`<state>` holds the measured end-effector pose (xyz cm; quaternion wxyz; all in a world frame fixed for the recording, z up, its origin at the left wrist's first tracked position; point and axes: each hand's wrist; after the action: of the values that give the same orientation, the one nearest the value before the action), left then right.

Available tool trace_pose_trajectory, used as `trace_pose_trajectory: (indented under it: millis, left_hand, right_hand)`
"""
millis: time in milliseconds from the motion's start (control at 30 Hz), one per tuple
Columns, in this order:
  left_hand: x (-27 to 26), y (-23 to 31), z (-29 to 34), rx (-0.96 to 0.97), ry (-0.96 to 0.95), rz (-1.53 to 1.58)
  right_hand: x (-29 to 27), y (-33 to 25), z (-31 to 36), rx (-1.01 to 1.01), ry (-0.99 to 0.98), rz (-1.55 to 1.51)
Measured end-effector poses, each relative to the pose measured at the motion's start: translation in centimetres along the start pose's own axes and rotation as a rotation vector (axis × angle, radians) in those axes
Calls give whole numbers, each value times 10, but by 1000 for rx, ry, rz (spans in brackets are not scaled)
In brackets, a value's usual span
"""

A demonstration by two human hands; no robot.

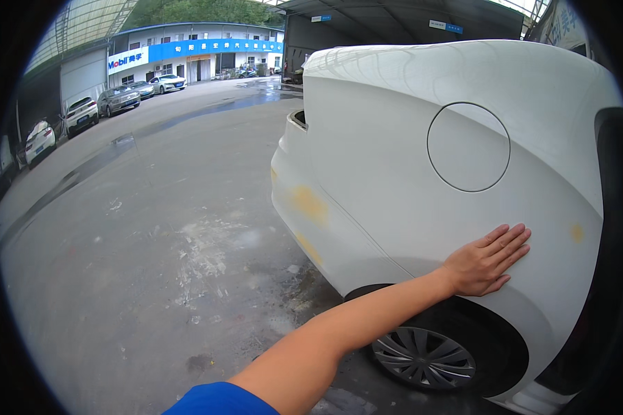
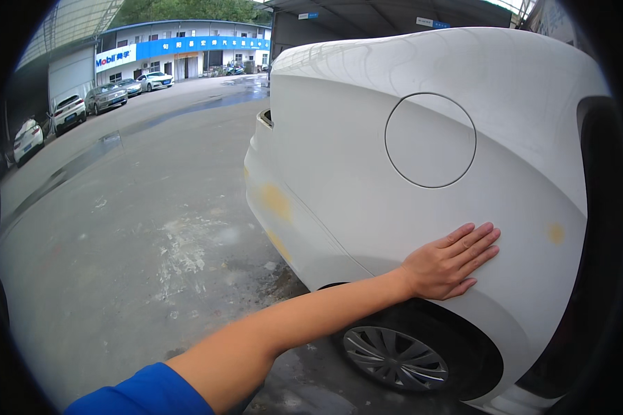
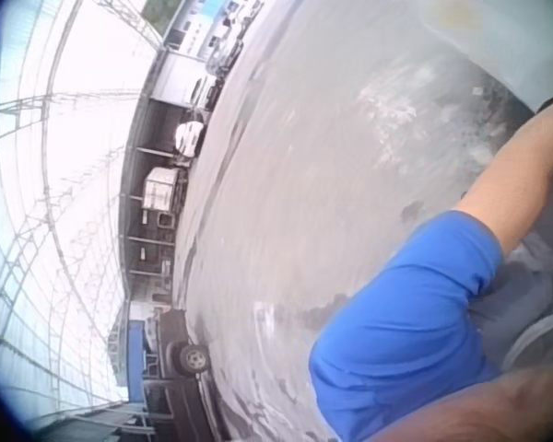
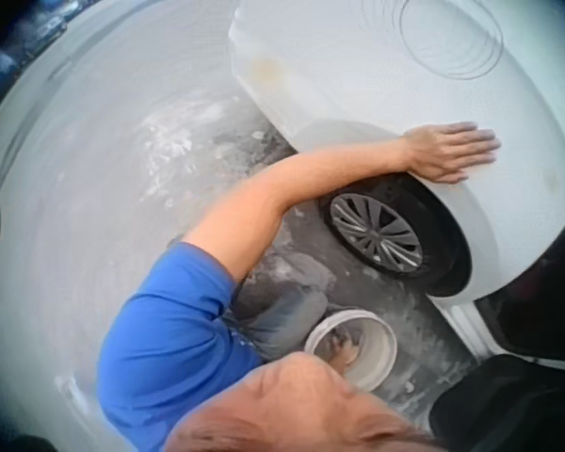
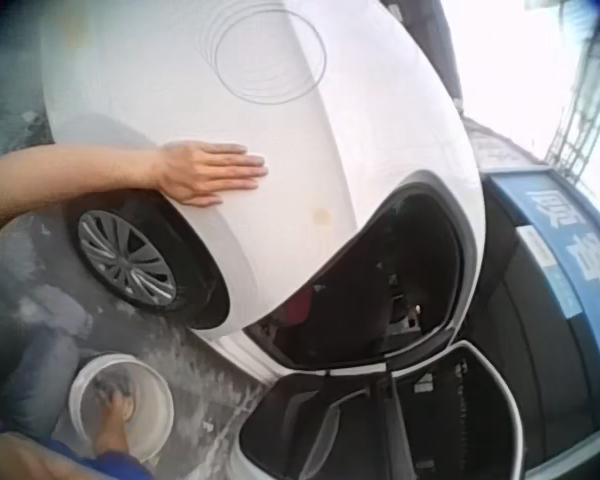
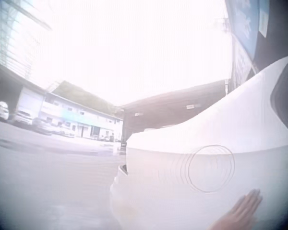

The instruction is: The person sands the rear quarter panel of a white car using a sanding block. They repeatedly rub the block over the surface, occasionally dipping it into a bucket of water, and continue sanding around the wheel arch and fuel door area.

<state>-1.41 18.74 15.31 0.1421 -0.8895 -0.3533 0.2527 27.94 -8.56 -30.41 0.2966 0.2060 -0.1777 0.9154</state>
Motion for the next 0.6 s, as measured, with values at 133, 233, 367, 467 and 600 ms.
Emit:
trace_pose_trajectory:
  millis: [133, 233, 367, 467, 600]
  left_hand:
    - [6, 1, 2, 11, 38, -11]
    - [9, 2, -1, 20, 60, -14]
    - [8, -1, 4, 19, 64, -7]
    - [9, -2, 5, 25, 62, -23]
    - [12, 3, -2, 28, 31, -44]
  right_hand:
    - [21, -6, -10, 21, -4, 28]
    - [32, -13, -18, 32, -10, 45]
    - [45, -16, -29, 50, -16, 55]
    - [46, -17, -32, 47, -20, 49]
    - [25, -17, -20, 13, -24, -16]
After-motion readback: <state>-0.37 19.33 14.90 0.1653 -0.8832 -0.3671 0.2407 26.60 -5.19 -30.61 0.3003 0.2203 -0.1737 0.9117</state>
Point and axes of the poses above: each hand's wrist, its own z-axis away from the middle knuckle, its own x-axis out of the palm, y = z × x, and after that the axes turned 5 degrees about x, right-handed
